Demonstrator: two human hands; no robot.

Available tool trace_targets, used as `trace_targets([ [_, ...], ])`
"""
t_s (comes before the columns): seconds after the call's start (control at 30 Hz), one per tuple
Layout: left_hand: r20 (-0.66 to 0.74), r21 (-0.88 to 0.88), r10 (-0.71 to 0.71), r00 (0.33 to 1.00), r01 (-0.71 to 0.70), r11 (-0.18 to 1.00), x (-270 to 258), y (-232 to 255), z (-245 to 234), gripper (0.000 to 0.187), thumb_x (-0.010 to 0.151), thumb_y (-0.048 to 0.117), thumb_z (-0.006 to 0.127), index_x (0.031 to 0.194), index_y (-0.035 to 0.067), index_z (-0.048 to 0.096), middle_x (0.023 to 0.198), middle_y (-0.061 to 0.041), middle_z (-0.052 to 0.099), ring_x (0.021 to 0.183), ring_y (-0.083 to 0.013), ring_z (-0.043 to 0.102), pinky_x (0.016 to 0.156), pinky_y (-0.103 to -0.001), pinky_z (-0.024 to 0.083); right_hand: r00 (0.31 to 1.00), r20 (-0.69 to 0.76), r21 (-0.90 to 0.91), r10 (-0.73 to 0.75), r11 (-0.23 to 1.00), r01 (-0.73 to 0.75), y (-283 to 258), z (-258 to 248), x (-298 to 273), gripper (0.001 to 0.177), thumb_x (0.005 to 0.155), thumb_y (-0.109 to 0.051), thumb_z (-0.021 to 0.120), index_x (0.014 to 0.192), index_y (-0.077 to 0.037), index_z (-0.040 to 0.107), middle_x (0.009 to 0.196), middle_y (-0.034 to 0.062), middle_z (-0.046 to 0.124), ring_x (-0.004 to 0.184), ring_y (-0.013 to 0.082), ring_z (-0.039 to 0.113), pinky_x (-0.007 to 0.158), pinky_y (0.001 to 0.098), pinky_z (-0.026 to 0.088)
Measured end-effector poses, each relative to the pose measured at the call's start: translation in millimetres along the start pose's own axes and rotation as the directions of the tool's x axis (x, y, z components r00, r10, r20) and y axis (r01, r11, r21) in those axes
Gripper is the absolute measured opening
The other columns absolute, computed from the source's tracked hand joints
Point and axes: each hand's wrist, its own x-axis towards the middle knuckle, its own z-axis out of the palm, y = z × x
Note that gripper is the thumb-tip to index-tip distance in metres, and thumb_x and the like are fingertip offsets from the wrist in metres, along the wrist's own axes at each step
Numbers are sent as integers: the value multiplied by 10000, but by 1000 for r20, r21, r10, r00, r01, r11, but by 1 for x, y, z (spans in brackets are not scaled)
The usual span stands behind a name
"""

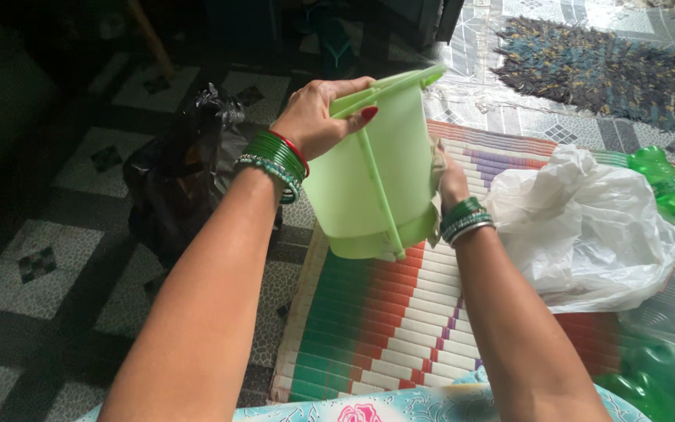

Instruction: The person removes a trash bag from a green bucket and wipes the interior and exterior of the bucket with a cloth.

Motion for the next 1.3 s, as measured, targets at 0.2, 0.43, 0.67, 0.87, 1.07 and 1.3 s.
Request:
trace_targets([
  [0.2,31,42,-73,997,72,997,-8,20,1,600,832,496,754,1361,230,656,1276,-32,739,1118,-182,738,990,-356,568,995,-4,-100,103,990,-103,48,-55,-5,396,1020,-255,436,1196,1,682,1078,116,724,942,193,691,829,318,563],
  [0.43,154,353,-48,987,-10,936,-7,52,-1,707,775,463,814,1395,205,594,1254,-69,734,1150,-247,680,1037,-490,421,896,-306,-333,-322,918,216,-23,4,-97,277,984,-230,666,1093,20,718,938,99,731,776,168,657,681,338,514],
  [0.67,21,277,-195,981,181,944,29,63,33,544,723,264,695,1201,15,619,1187,-245,691,1111,-377,682,971,-428,542,658,-158,-716,-737,544,437,-61,69,-195,290,965,-179,634,1220,-58,698,1023,125,753,929,217,720,862,356,552],
  [0.87,25,193,-145,989,138,972,45,46,54,421,750,241,658,1100,11,695,1114,-270,709,1063,-397,696,962,-430,537,610,-111,-923,-785,308,229,-65,65,-189,313,959,-196,594,1218,-83,729,1051,215,730,1036,398,632,914,502,515],
  [1.07,99,123,-123,987,110,986,38,40,48,457,769,227,628,1167,5,669,1074,-253,733,1003,-359,740,919,-424,566,765,-113,-691,-634,603,398,-94,67,-133,350,944,-208,527,1248,-64,620,1060,139,718,961,277,699,855,418,539],
  [1.3,122,117,-77,990,63,991,42,44,57,431,844,287,624,1186,28,664,1091,-250,726,1021,-366,724,911,-437,564,614,54,-831,-787,306,464,-113,148,-134,339,1007,-168,546,1322,-53,596,1177,198,679,1094,352,665,968,474,513],
])
